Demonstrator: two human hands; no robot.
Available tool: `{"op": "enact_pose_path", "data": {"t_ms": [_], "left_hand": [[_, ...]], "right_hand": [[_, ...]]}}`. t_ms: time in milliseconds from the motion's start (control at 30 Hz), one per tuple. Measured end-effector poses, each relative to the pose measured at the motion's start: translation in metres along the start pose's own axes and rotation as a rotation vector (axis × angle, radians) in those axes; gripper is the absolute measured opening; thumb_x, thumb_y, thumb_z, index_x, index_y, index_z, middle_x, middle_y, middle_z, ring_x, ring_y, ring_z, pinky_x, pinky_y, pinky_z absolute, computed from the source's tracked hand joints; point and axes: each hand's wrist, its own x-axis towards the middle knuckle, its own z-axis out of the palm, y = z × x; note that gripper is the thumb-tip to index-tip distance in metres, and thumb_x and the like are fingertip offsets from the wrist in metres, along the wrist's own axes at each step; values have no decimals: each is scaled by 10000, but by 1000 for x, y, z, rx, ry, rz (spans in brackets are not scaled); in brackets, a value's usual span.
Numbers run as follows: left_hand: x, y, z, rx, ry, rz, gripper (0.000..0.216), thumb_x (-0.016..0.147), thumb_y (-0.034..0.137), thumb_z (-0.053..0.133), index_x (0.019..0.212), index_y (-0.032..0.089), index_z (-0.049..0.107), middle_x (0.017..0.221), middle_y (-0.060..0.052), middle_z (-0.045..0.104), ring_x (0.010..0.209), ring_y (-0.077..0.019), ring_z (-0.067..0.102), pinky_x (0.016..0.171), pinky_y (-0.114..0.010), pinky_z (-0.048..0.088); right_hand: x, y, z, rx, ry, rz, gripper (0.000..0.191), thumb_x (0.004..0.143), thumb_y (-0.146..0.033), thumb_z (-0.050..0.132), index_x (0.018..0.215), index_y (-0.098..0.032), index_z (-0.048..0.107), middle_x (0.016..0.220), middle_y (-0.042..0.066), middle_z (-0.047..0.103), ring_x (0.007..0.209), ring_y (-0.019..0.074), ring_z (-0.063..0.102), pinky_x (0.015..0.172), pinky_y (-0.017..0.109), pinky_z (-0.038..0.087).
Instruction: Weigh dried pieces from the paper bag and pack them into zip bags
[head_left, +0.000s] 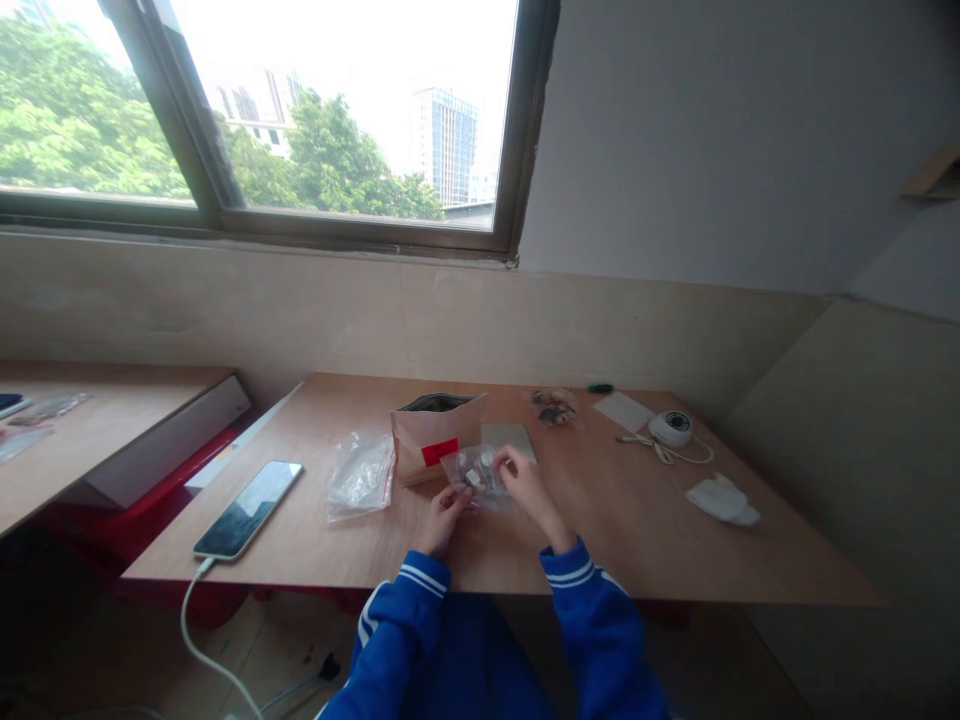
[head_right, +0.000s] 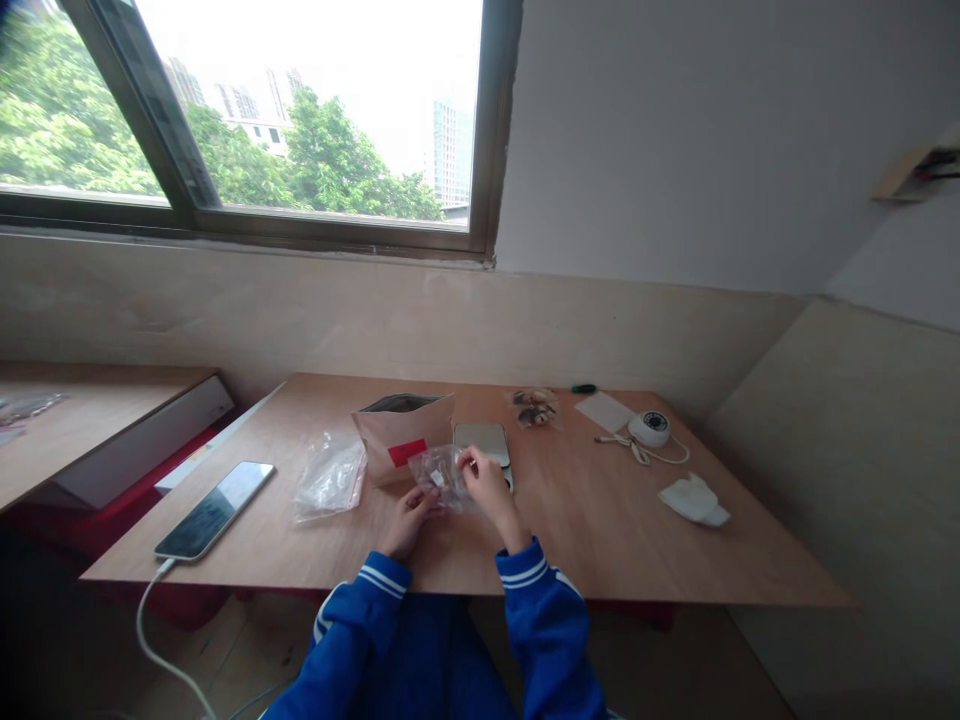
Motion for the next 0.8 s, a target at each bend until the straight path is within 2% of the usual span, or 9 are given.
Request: {"op": "enact_pose_path", "data": {"t_ms": [100,167,267,367,533,667,733,800], "left_hand": [[0,-1,-1,-3,-2,7,364,637,418,745,857,138,671,824,-46,677,718,-154,612,670,-285,512],[0,-1,-1,-1,-6,4,372,643,418,740,876,136,672,851,-58,685,730,-160,618,671,-286,511],[0,-1,-2,1,-9,2,383,643,411,743,898,132,679,884,-73,691,759,-174,628,680,-292,512],[0,-1,-2,-4,-11,-3,381,629,395,756,892,127,689,901,-83,692,778,-181,629,680,-290,511],[-1,3,-1,-54,21,-19,398,600,401,773,866,118,690,855,-79,690,728,-169,626,649,-281,503],[-2,4,1,-63,65,-21,385,605,417,764,841,123,685,845,-72,689,736,-168,625,630,-263,492],[-2,4,1,-54,56,-35,376,616,422,756,833,123,685,839,-74,692,746,-173,627,635,-262,488],[-3,4,1,-48,43,-47,372,625,427,749,830,123,685,828,-74,694,742,-174,629,641,-266,486]], "right_hand": [[0,9,7,1,54,15,49,776,-210,480,821,-212,500,743,-8,598,615,147,585,574,247,443],[0,12,12,-7,50,44,98,766,-254,547,842,-212,502,777,4,609,653,164,599,598,267,462],[-1,12,18,-16,-23,27,140,769,-285,590,880,-206,560,840,30,644,730,184,615,677,300,481],[-1,10,22,-45,-80,-26,137,770,-244,595,892,-191,629,897,55,667,797,198,621,758,328,472],[3,2,5,14,-126,6,124,763,-238,599,850,-171,656,820,43,676,722,178,623,679,294,488],[13,-29,-29,-22,-8,-46,140,768,-244,602,884,-181,648,839,27,663,716,155,616,658,273,494],[24,-55,-41,-7,50,-143,178,780,-246,611,947,-193,642,913,31,666,771,152,623,719,279,501],[37,-83,-42,42,82,-245,219,793,-261,617,1005,-206,631,966,36,668,822,154,631,764,282,507]]}}
